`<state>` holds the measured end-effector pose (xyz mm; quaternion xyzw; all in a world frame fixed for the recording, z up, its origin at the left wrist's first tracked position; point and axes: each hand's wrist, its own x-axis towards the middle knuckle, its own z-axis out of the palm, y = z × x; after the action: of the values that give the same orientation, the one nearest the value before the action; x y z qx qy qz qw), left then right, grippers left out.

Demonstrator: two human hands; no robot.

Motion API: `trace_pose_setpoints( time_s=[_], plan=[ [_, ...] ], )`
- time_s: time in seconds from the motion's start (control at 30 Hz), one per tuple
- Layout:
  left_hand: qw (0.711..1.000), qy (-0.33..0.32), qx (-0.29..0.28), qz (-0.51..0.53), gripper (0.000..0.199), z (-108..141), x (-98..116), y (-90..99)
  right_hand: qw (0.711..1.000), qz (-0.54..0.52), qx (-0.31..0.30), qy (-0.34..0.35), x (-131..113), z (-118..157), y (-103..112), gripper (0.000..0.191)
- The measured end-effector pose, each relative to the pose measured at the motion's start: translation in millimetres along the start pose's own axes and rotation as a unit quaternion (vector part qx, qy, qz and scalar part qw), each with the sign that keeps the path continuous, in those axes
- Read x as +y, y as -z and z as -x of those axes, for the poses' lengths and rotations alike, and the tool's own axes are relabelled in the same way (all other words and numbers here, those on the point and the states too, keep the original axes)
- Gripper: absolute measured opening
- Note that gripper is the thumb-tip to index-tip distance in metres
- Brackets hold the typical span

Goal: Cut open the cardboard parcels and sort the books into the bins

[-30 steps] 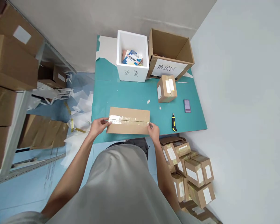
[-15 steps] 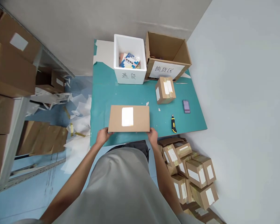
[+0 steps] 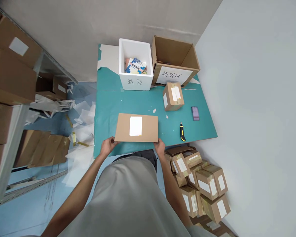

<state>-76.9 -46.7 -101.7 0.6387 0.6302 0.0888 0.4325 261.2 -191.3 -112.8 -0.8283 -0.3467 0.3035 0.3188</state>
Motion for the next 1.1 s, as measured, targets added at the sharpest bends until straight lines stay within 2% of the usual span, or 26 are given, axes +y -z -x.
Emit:
trace_pose_setpoints(
  time_s=[0.1, 0.2, 0.3, 0.4, 0.5, 0.6, 0.67, 0.77, 0.9, 1.0, 1.1],
  plan=[
    [0.996, -0.01, 0.03, 0.082, 0.026, 8, 16, 8.3, 1.0, -0.009, 0.015, 0.008, -9, 6, 13, 0.025],
    [0.984, -0.042, 0.074, 0.155, 0.037, 11, 43, 22.2, 0.997, -0.042, 0.054, 0.037, -25, 6, 33, 0.038],
    [0.983, -0.062, 0.102, 0.138, 0.043, 3, 70, 33.8, 0.994, -0.039, 0.081, 0.067, -43, -3, 48, 0.048],
    [0.993, -0.034, 0.101, 0.054, 0.042, -19, 90, 38.6, 0.994, 0.003, 0.089, 0.07, -61, -26, 54, 0.05],
    [0.994, -0.002, 0.104, 0.026, 0.04, -49, 107, 40.5, 0.994, 0.022, 0.088, 0.057, -78, -60, 55, 0.048],
    [0.993, 0.002, 0.119, 0.001, 0.038, -79, 124, 45.0, 0.997, 0.049, 0.05, 0.046, -95, -99, 58, 0.043],
    [0.994, 0.013, 0.109, -0.024, 0.038, -95, 134, 49.4, 0.997, 0.06, 0.035, 0.039, -104, -120, 60, 0.04],
    [0.995, 0.017, 0.093, -0.044, 0.038, -107, 138, 54.1, 0.996, 0.069, 0.03, 0.039, -109, -132, 63, 0.036],
    [0.994, -0.014, 0.105, -0.028, 0.04, -91, 123, 50.1, 0.996, 0.07, 0.033, 0.048, -101, -110, 62, 0.035],
    [0.992, -0.037, 0.117, 0.01, 0.047, -61, 103, 39.7, 0.993, 0.062, 0.059, 0.075, -85, -74, 55, 0.039],
    [0.987, -0.044, 0.156, 0.022, 0.052, -25, 84, 25.1, 0.992, 0.035, 0.081, 0.093, -62, -34, 47, 0.04]
  ],
)
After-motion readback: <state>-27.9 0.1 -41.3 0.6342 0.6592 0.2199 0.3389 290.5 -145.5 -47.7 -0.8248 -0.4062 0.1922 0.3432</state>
